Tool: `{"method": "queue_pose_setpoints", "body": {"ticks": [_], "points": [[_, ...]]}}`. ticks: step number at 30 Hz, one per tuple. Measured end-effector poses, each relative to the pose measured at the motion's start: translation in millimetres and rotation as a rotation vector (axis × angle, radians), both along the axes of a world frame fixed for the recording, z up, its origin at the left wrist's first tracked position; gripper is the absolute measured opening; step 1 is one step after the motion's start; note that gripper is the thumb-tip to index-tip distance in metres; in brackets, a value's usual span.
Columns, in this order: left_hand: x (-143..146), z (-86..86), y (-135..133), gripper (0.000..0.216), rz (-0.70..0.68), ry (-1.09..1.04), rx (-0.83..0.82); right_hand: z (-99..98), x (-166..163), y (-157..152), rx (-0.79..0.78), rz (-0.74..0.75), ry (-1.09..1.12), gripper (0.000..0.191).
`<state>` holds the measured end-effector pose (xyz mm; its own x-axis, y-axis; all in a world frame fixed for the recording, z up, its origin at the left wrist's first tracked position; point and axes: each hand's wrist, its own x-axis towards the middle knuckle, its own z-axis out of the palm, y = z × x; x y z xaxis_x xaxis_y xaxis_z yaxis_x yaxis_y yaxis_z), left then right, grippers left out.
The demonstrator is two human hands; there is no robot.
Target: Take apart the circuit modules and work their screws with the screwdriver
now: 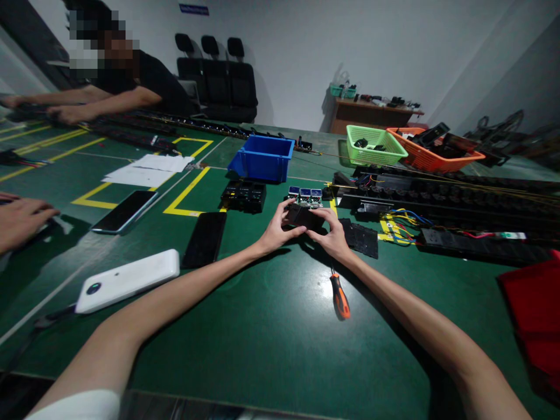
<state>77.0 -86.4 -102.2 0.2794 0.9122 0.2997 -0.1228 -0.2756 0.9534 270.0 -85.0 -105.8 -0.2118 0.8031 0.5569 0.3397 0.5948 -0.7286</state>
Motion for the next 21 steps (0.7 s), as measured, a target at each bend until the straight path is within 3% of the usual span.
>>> {"method": "queue_pose_setpoints", "body": {"ticks": [3,8,14,21], "points": [[-0.4,1.3,-2.6,0.082,0.039,0.051,0.030,-1.7,-0.9,-1.0,0.052,-0.030,-0.097,0.044],[-1.1,-2.9,0.3,0.053,0.097,0.088,0.065,-1.2,-2.8,-2.2,0.111,-0.060,-0.161,0.042],[-1.9,-8.8,7.0,0.045,0.076,0.039,0.037,0.8,-3.5,-1.0,0.004,-0.007,-0.076,0.053],[-2.1,-6.7,6.9,0.044,0.006,-0.048,-0.078,-1.9,-4.2,-0.7,-0.122,-0.011,0.056,0.049]]}}
